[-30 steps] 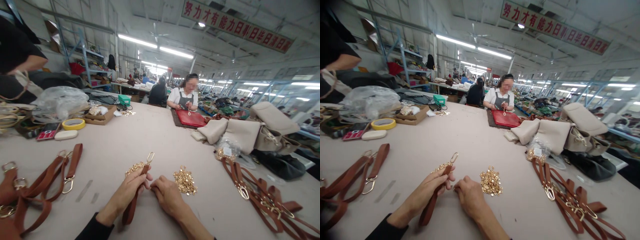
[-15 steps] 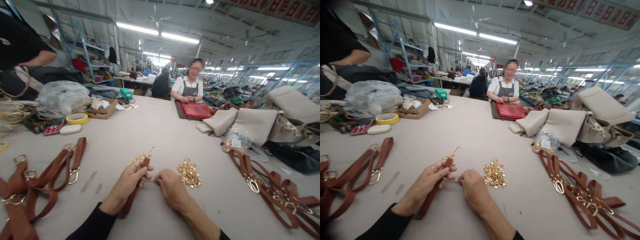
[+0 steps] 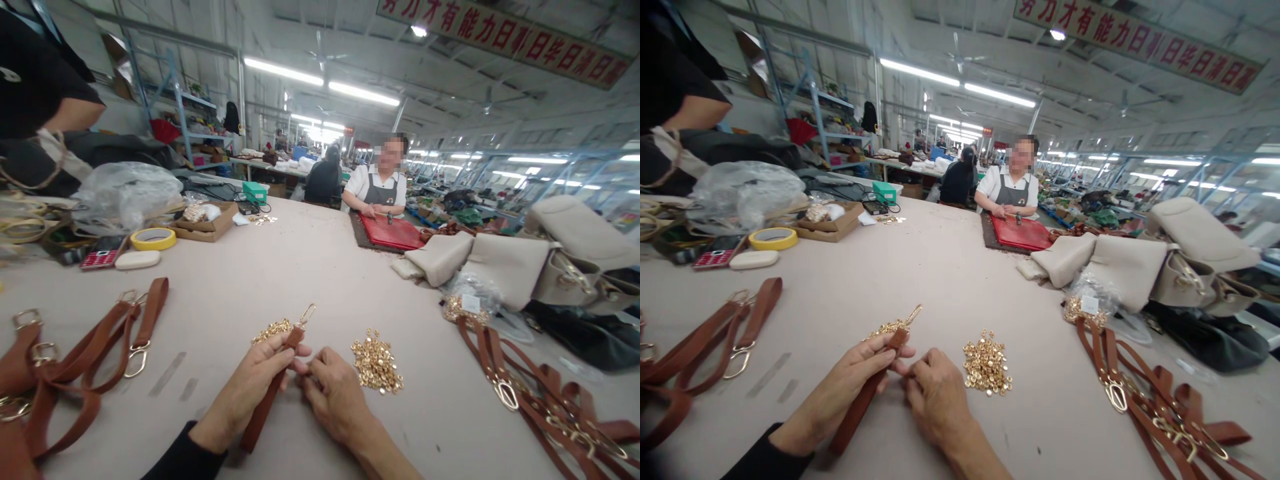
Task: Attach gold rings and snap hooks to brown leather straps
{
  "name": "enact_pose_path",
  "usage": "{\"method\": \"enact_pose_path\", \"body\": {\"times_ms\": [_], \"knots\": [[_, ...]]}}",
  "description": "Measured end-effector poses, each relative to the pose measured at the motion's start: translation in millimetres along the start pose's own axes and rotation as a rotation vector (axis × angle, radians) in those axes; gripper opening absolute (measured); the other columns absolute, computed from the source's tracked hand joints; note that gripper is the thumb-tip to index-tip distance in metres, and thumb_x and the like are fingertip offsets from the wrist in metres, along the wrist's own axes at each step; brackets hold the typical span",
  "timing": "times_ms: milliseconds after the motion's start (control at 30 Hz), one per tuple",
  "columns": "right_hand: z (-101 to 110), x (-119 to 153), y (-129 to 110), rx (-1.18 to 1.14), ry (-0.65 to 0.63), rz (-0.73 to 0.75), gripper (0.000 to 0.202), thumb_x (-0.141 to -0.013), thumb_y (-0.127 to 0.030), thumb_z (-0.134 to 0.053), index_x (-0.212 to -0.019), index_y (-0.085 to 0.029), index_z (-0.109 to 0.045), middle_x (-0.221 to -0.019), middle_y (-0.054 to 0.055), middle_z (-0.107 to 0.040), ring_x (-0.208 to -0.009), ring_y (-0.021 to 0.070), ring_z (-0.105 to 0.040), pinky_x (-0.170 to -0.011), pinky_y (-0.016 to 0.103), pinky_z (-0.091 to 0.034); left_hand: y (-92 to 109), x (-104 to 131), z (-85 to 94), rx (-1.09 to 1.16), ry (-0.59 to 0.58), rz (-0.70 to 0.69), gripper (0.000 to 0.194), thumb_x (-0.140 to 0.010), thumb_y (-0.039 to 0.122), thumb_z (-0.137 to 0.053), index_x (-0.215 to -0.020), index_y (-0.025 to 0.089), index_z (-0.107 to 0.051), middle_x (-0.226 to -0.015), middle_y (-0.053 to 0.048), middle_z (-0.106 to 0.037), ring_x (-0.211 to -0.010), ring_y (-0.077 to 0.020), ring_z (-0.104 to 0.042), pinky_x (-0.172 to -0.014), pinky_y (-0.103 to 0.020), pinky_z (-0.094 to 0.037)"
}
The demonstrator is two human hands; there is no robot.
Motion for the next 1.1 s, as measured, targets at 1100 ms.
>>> {"method": "enact_pose_path", "body": {"times_ms": [1100], "knots": [[17, 2, 6, -1.103, 0.0, -0.548, 0.032, -0.059, -0.042, -0.085, -0.076, -0.015, -0.076, -0.06, 0.003, -0.068, -0.055, 0.0115, -0.06, -0.059, 0.024, -0.049, -21, 5, -20.8, -0.142, -0.208, 0.015, 0.028, -0.085, 0.03, -0.057, -0.107, 0.014, -0.064, -0.084, -0.004, -0.066, -0.068, -0.0161, -0.069, -0.042, -0.015, -0.037]]}}
Point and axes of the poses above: each hand's wrist, its own x-axis away from the middle knuckle, its own z-axis out of the back of the hand, y = z × x, the point moved 2 cm from there along -x, towards the middle knuckle
